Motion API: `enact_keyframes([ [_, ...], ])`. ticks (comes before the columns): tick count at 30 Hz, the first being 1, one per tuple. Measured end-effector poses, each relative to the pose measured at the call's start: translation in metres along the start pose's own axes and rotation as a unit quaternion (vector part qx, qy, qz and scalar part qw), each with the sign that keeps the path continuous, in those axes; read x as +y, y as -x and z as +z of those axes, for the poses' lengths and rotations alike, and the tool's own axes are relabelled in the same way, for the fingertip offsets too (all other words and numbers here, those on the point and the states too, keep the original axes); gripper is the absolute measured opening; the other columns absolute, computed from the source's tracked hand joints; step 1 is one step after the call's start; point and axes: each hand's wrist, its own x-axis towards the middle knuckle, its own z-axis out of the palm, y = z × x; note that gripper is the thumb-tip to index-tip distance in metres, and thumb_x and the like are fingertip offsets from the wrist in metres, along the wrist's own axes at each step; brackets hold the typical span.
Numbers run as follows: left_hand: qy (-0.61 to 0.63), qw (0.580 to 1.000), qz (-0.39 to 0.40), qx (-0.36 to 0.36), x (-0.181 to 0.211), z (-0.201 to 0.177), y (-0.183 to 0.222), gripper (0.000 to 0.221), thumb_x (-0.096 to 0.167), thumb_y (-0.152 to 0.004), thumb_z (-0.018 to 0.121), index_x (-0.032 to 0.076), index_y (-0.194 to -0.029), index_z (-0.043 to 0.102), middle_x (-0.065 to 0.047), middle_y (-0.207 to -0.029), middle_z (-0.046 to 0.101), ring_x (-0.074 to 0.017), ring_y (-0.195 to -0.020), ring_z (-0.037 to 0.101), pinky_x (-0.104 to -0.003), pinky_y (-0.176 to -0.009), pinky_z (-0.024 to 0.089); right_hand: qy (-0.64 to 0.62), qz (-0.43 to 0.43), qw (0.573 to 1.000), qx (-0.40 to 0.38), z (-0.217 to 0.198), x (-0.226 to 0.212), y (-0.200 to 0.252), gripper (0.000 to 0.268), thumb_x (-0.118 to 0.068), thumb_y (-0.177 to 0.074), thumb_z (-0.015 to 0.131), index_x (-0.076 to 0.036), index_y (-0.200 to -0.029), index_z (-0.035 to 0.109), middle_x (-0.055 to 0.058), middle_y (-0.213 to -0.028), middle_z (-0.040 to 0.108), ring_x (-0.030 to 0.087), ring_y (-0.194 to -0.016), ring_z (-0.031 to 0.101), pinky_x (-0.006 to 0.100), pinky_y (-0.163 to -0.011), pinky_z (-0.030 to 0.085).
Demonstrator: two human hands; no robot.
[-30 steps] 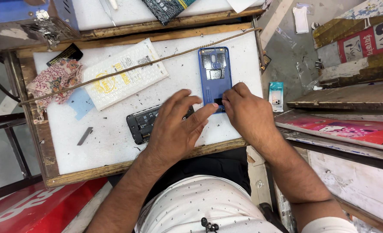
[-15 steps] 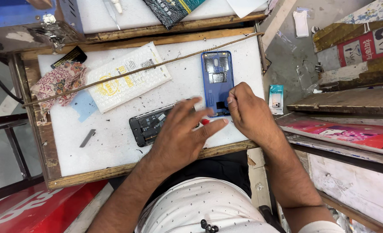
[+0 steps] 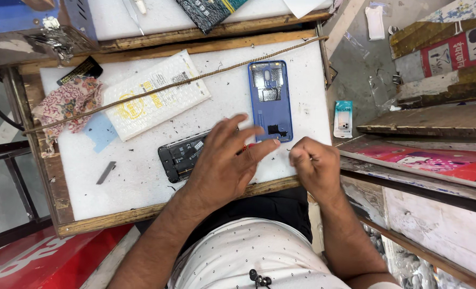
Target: The person disassembles a smartphone, removes the battery, and applies adhesive to the phone's internal frame and the back cover. The person handles the phone chassis, battery, and adhesive tube throughout the process.
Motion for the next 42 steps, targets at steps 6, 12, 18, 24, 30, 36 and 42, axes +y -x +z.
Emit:
enact_keyframes([
  [6,0.002,0.999,-0.023,-0.027,0.002,0.001,0.001,0.063,-0.005,-0.081,0.070,0.023,-0.137,0.056,-0.010,-0.115,0.066,-0.0364,-0.113,0.063,-0.051,-0.098,0.050,-0.071,0.057,0.995,-0.051,0.015,0.000,0.008,0.020,-0.022,-0.099,0.067,-0.003,-0.094,0.063,0.000,-0.073,0.067,0.007,-0.061,0.062,0.022,-0.053,0.051],
  [12,0.036,0.998,-0.050,-0.023,0.004,0.009,0.006,0.060,-0.006,-0.092,0.071,0.026,-0.141,0.056,-0.007,-0.109,0.065,-0.0314,-0.114,0.065,-0.049,-0.108,0.050,-0.073,0.055,0.993,-0.069,0.028,0.005,0.011,0.024,-0.028,-0.100,0.066,-0.005,-0.095,0.065,0.000,-0.073,0.069,0.008,-0.059,0.064,0.024,-0.053,0.052],
  [18,0.003,0.998,-0.065,-0.017,0.008,0.006,0.004,0.055,-0.003,-0.092,0.071,0.025,-0.137,0.058,-0.010,-0.107,0.062,-0.0306,-0.108,0.064,-0.048,-0.102,0.051,0.007,0.042,0.996,-0.080,0.035,0.000,0.006,0.020,-0.024,-0.095,0.073,-0.005,-0.091,0.068,0.005,-0.068,0.067,0.012,-0.057,0.066,0.028,-0.053,0.052],
  [24,-0.021,0.999,-0.043,0.002,0.010,0.009,0.005,0.054,0.002,-0.087,0.075,0.026,-0.133,0.061,-0.010,-0.104,0.061,-0.0332,-0.108,0.064,-0.050,-0.099,0.050,-0.003,0.073,0.995,-0.070,0.037,-0.007,0.001,0.012,-0.011,-0.090,0.073,-0.003,-0.099,0.069,0.006,-0.074,0.073,0.013,-0.065,0.073,0.028,-0.057,0.057],
  [30,-0.027,0.999,-0.037,0.011,0.007,0.012,0.009,0.056,0.004,-0.088,0.075,0.026,-0.137,0.059,-0.010,-0.108,0.061,-0.0356,-0.113,0.063,-0.054,-0.108,0.048,-0.019,0.110,0.991,-0.076,0.040,0.002,0.008,0.011,-0.011,-0.090,0.076,-0.004,-0.095,0.071,0.005,-0.075,0.077,0.011,-0.067,0.076,0.025,-0.059,0.060],
  [36,-0.015,0.999,-0.036,0.000,0.006,0.015,0.011,0.055,0.009,-0.086,0.075,0.028,-0.134,0.057,-0.012,-0.114,0.063,-0.0348,-0.111,0.064,-0.049,-0.098,0.051,0.063,0.027,0.997,-0.046,0.045,0.012,0.012,0.025,-0.019,-0.077,0.087,-0.003,-0.086,0.070,0.007,-0.073,0.075,0.014,-0.063,0.074,0.027,-0.054,0.058],
  [42,0.010,0.999,-0.038,-0.018,0.003,0.015,0.014,0.058,0.004,-0.095,0.075,0.030,-0.142,0.053,-0.006,-0.108,0.063,-0.0267,-0.112,0.067,-0.047,-0.106,0.055,0.050,0.045,0.996,-0.059,0.045,0.013,0.012,0.018,-0.019,-0.082,0.085,-0.006,-0.087,0.073,0.005,-0.076,0.077,0.013,-0.064,0.077,0.027,-0.053,0.060],
])
